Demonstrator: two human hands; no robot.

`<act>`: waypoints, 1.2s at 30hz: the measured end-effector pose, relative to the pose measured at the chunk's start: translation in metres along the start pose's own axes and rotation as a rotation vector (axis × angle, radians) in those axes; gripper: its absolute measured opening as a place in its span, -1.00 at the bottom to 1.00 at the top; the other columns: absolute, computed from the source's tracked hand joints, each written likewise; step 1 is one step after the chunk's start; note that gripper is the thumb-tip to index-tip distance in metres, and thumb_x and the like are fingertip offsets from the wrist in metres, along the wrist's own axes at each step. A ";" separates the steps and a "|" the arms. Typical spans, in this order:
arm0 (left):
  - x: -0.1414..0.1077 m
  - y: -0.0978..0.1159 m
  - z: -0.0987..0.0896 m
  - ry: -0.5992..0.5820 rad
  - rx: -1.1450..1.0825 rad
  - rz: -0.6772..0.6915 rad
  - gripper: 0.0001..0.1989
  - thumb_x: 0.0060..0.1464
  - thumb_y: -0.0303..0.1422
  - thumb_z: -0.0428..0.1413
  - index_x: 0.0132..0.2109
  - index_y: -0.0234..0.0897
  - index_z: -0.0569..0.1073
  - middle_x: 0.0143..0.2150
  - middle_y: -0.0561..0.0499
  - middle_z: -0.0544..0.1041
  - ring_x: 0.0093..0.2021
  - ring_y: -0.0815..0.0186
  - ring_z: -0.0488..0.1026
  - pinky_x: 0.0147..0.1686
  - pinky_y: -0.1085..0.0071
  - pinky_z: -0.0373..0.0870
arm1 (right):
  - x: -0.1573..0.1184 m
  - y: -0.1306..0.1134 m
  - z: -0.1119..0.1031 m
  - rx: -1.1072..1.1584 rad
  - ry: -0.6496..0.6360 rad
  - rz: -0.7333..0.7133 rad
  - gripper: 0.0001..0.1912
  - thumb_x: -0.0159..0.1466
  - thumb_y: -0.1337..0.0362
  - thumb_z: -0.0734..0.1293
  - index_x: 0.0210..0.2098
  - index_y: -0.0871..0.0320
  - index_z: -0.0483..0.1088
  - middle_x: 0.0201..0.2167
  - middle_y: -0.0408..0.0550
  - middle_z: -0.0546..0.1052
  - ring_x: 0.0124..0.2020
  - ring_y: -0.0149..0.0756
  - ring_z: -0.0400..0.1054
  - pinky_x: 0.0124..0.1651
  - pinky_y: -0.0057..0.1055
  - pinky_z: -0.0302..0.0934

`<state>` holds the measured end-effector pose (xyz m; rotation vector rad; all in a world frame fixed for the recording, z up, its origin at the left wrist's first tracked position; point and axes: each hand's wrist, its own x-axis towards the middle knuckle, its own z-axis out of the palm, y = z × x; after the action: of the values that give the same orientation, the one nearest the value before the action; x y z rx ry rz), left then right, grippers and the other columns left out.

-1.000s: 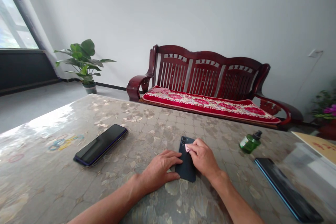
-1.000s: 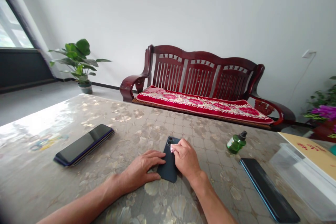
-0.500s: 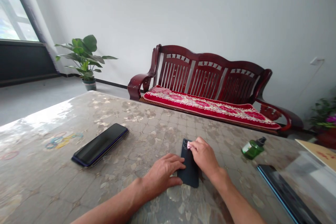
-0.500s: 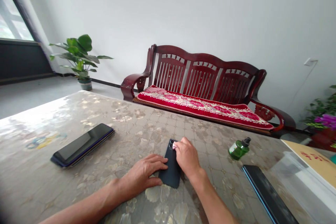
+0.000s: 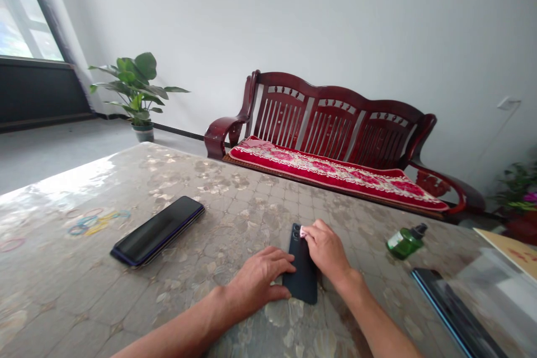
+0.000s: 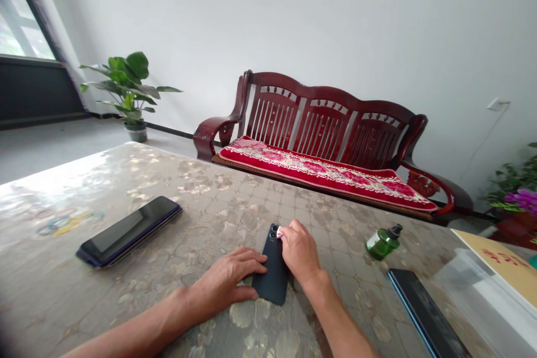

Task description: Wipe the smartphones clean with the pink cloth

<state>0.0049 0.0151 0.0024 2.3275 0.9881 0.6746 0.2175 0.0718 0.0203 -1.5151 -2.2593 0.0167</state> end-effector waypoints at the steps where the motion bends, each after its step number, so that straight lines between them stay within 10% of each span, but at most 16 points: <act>1: 0.000 0.000 0.000 0.005 -0.002 -0.001 -0.57 -0.02 -0.27 0.36 0.02 -0.14 0.51 0.15 -0.05 0.49 0.11 0.12 0.42 0.11 0.26 0.33 | -0.006 -0.003 -0.002 0.001 -0.017 -0.024 -0.71 0.34 0.38 0.18 -0.31 0.04 0.53 -0.36 -0.11 0.45 -0.30 -0.35 0.37 -0.24 -0.48 0.16; 30: 0.001 -0.001 0.005 0.128 0.094 -0.150 -0.42 -0.27 -0.24 0.46 -0.06 -0.19 0.47 0.00 -0.02 0.49 0.00 0.10 0.44 -0.01 0.25 0.35 | -0.003 0.003 -0.005 0.045 -0.010 0.040 -0.73 0.34 0.35 0.19 -0.30 0.06 0.53 -0.36 -0.10 0.46 -0.29 -0.34 0.38 -0.22 -0.47 0.17; 36: 0.001 0.000 0.004 0.136 0.171 -0.168 -0.29 -0.30 -0.19 0.46 0.06 -0.18 0.47 0.10 -0.08 0.44 0.05 0.04 0.39 0.06 0.15 0.33 | -0.021 -0.011 -0.016 0.097 -0.096 -0.124 -0.74 0.33 0.40 0.22 -0.27 0.04 0.53 -0.34 -0.13 0.44 -0.27 -0.38 0.36 -0.20 -0.50 0.17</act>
<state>0.0078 0.0143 -0.0003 2.3336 1.3334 0.7123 0.2205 0.0450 0.0303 -1.3489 -2.3876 0.1636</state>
